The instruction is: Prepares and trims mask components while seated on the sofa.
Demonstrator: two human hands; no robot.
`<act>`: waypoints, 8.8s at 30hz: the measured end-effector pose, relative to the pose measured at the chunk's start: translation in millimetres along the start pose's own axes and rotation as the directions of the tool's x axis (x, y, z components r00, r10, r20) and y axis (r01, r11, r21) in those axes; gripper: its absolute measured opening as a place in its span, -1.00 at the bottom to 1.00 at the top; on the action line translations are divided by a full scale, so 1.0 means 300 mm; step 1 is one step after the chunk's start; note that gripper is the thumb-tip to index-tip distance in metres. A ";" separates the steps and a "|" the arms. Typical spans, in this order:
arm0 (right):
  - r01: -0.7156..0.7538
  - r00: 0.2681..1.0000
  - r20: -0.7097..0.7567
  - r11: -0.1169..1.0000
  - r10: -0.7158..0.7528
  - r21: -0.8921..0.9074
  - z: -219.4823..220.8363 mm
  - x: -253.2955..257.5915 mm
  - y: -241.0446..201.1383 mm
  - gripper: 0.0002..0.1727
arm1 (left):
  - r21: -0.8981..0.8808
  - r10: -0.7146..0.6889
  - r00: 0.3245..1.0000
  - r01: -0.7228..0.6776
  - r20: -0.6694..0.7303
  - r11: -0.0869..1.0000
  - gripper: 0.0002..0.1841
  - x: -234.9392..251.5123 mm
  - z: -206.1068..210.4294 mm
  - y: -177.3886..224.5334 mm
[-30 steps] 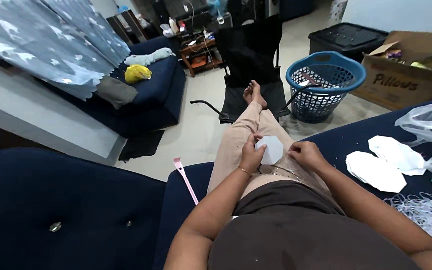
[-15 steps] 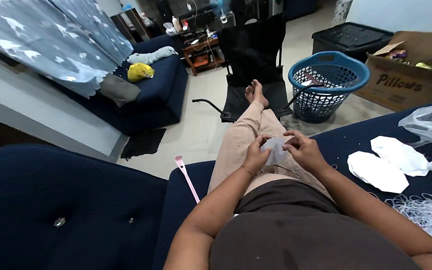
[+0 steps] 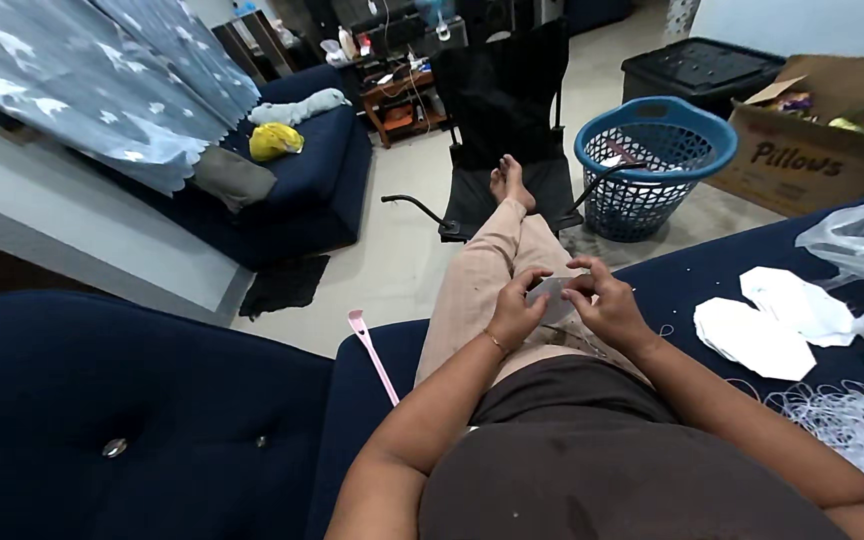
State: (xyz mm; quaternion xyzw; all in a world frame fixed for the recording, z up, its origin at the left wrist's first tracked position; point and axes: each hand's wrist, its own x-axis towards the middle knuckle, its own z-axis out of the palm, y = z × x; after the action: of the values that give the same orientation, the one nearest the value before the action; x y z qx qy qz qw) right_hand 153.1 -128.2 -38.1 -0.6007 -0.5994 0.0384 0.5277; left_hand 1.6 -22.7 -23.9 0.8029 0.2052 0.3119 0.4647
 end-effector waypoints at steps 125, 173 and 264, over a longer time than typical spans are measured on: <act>0.063 0.992 -0.099 0.984 -0.080 -0.167 -0.008 -0.011 -0.013 -0.77 | 0.186 0.108 0.994 -0.102 -0.019 0.977 -0.76 -0.008 0.003 0.011; 0.025 0.999 -0.029 0.909 -0.015 0.415 -0.105 0.045 -0.021 -0.82 | -0.292 -0.249 0.934 0.321 0.258 0.901 -0.78 0.011 -0.028 0.015; -0.355 0.933 0.151 0.899 0.325 0.255 0.000 -0.078 0.126 -0.86 | 0.138 -0.352 0.885 0.324 0.304 0.936 -0.78 0.028 -0.005 -0.019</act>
State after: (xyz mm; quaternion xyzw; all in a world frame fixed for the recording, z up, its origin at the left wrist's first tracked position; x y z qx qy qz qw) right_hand 172.1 -135.7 -77.5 -0.6132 -0.5005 0.2451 0.5598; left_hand 6.5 -13.8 -25.7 0.8138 0.2756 0.0810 0.5052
